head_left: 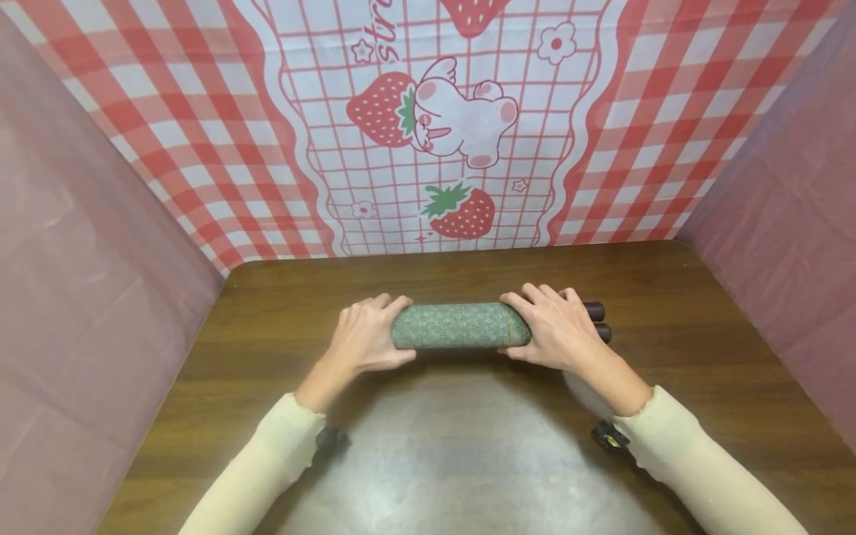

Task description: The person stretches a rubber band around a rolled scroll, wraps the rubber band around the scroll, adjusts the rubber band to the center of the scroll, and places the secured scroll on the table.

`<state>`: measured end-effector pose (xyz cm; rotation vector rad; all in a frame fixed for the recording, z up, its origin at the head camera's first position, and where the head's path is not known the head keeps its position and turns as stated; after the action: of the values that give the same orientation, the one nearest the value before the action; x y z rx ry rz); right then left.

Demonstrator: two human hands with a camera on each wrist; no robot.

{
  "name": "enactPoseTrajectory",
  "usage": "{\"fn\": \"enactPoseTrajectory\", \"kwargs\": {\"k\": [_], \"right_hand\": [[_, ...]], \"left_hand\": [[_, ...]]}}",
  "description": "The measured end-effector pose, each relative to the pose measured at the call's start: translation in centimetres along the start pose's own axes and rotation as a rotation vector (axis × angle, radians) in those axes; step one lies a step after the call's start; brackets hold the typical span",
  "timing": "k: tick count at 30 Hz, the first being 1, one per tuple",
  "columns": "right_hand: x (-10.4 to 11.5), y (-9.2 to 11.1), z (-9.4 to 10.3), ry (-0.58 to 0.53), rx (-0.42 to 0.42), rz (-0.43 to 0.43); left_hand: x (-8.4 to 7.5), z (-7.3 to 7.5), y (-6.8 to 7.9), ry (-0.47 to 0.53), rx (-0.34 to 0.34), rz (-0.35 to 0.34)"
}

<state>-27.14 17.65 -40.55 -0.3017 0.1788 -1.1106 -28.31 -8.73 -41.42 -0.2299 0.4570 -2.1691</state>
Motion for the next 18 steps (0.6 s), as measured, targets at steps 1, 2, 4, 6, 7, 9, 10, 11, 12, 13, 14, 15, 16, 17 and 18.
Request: {"fn": "enactPoseTrajectory", "kwargs": {"k": [1,2,4,6,7,9,10,11,12,13,14,15,16,17,18], "right_hand": [[0.11,-0.02,0.04,-0.001,-0.010,0.005],[0.15,-0.03,0.04,-0.001,-0.016,0.006],[0.28,-0.07,-0.02,-0.005,-0.016,0.008],[0.39,-0.10,-0.11,-0.007,-0.006,0.007],[0.41,-0.12,-0.17,-0.008,-0.001,0.006],[0.45,-0.14,-0.27,-0.008,0.014,0.003],[0.44,-0.14,-0.33,-0.009,0.023,-0.001],[0.40,-0.13,-0.38,-0.007,0.034,-0.006],[0.33,-0.13,-0.43,-0.007,0.045,-0.014],[0.23,-0.13,-0.47,-0.007,0.055,-0.023],[0.13,-0.12,-0.46,-0.006,0.063,-0.032],[0.02,-0.11,-0.47,-0.004,0.070,-0.039],[-0.05,-0.10,-0.45,-0.003,0.075,-0.044],[-0.08,-0.10,-0.43,-0.003,0.077,-0.045],[-0.05,-0.13,-0.39,-0.004,0.075,-0.039]], "left_hand": [[0.00,-0.04,-0.02,0.000,0.000,0.000],[-0.01,-0.06,-0.04,0.002,-0.001,0.001],[-0.03,-0.14,-0.03,0.002,0.000,0.001],[-0.10,-0.24,0.00,0.004,0.001,-0.003],[-0.16,-0.26,-0.01,0.006,0.001,-0.007],[-0.25,-0.31,0.01,0.008,0.000,-0.015],[-0.29,-0.29,0.02,0.009,-0.003,-0.019],[-0.30,-0.25,0.04,0.009,-0.005,-0.020],[-0.28,-0.20,0.07,0.009,-0.008,-0.020],[-0.25,-0.14,0.10,0.009,-0.011,-0.020],[-0.21,-0.08,0.14,0.008,-0.014,-0.018],[-0.17,-0.01,0.19,0.007,-0.016,-0.016],[-0.13,0.05,0.23,0.007,-0.018,-0.015],[-0.08,0.07,0.27,0.007,-0.018,-0.014],[-0.04,0.09,0.31,0.005,-0.018,-0.013]]}}
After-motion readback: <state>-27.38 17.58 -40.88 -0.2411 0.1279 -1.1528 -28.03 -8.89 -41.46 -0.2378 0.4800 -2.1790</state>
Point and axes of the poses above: each hand's wrist, its own y-axis away from the middle knuckle, its own z-axis out of the back of the hand, x = y × z, the point moved 9 cm from there along -y, towards the middle knuckle, and after that the axes turned 4 degrees about -z, right-handed, at the moved point
